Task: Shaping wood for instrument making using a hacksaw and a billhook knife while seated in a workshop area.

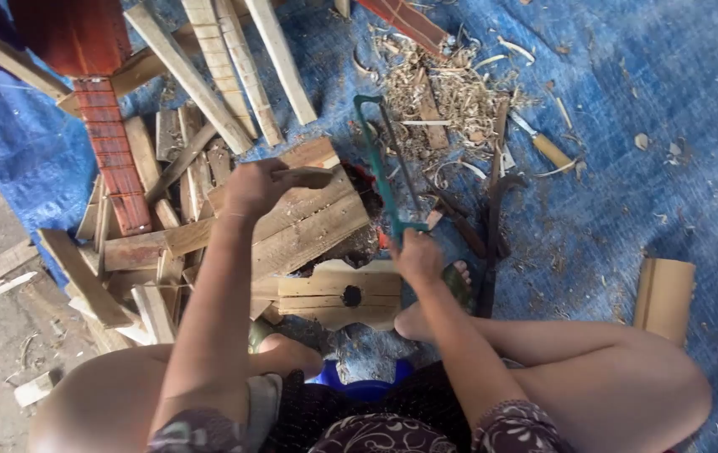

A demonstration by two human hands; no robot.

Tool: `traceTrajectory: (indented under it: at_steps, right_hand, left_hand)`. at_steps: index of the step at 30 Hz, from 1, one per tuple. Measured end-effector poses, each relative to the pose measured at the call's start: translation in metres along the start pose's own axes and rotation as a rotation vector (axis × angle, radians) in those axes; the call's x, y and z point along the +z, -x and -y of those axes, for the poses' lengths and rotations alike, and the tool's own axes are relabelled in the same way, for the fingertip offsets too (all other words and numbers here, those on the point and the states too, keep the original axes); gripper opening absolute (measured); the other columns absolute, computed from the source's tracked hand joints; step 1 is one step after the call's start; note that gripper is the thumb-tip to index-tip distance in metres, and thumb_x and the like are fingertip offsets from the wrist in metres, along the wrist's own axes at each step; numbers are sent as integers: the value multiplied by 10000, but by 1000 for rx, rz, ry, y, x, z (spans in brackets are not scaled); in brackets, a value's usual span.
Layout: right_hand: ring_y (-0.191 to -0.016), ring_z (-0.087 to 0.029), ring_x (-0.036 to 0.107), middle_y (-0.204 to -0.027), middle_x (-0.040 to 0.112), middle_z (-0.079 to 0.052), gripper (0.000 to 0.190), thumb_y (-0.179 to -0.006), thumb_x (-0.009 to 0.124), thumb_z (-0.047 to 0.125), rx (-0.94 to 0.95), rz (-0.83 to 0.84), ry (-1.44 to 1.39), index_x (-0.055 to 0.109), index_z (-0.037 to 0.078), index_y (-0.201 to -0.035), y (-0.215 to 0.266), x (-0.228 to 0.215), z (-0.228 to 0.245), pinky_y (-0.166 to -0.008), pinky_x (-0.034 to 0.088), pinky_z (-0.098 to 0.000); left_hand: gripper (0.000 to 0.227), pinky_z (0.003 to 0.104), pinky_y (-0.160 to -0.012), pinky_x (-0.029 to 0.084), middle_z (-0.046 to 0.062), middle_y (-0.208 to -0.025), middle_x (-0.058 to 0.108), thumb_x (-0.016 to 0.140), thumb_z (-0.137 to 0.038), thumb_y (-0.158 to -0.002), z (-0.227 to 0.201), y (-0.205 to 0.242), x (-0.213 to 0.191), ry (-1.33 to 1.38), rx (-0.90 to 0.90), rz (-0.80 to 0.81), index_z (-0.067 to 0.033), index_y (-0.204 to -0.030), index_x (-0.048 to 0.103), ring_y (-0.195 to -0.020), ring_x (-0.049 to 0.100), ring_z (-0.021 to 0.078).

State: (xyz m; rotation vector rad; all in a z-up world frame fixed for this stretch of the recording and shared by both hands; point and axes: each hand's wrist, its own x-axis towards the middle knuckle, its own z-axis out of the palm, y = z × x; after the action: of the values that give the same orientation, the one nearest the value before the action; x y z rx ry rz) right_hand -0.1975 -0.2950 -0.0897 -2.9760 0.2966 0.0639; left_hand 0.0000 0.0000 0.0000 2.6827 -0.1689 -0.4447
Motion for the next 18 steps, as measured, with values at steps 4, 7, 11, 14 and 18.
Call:
traceTrajectory:
  at_steps: [4, 7, 11, 14, 18]
  right_hand:
    - [-1246, -366, 605, -1275, 649, -195, 502, -940, 591, 442, -16, 495, -40, 571, 61, -1267, -3, -10, 23, -993, 507, -549]
    - [-1442, -408, 380, -1483, 479, -247, 582, -963, 616, 262, -25, 637, -122, 434, 10, -1455, -9, -13, 28, -1151, 354, -578]
    - [-1461, -401, 336, -1520, 440, -239, 639, -984, 601, 239, -23, 690, -141, 370, 48, -1548, -6, 11, 18, -1157, 322, -586]
    - [-1425, -407, 407, -1482, 498, -229, 574, -996, 575, 259, 0, 669, -194, 447, 113, -1537, -2, 6, 9, -1121, 360, -600]
    - [-1286, -361, 579, -1284, 658, -147, 413, -936, 696, 339, 266, 320, -294, 688, 177, -1315, -18, 32, -45, -1022, 482, -559]
  left_hand:
    - [439, 457, -978, 571, 76, -1004, 805, 591, -560, -940, -26, 22, -31, -176, 25, 239, -248, -1188, 774, -1077, 735, 315]
    - [473, 477, -931, 591, 119, -1006, 801, 532, -560, -970, -33, 35, -48, -396, 155, 233, -185, -1096, 793, -1034, 751, 346]
    - [446, 451, -909, 596, 114, -962, 798, 501, -536, -996, -48, 77, -86, -462, 135, 265, -216, -1108, 791, -1004, 763, 327]
    - [452, 466, -937, 585, 109, -962, 807, 511, -545, -1001, -41, 91, -92, -358, 90, 284, -220, -1163, 781, -1006, 761, 338]
    - [394, 448, -938, 577, -15, -835, 809, 572, -517, -965, -10, 80, -73, -204, 11, 272, -238, -1146, 784, -945, 772, 257]
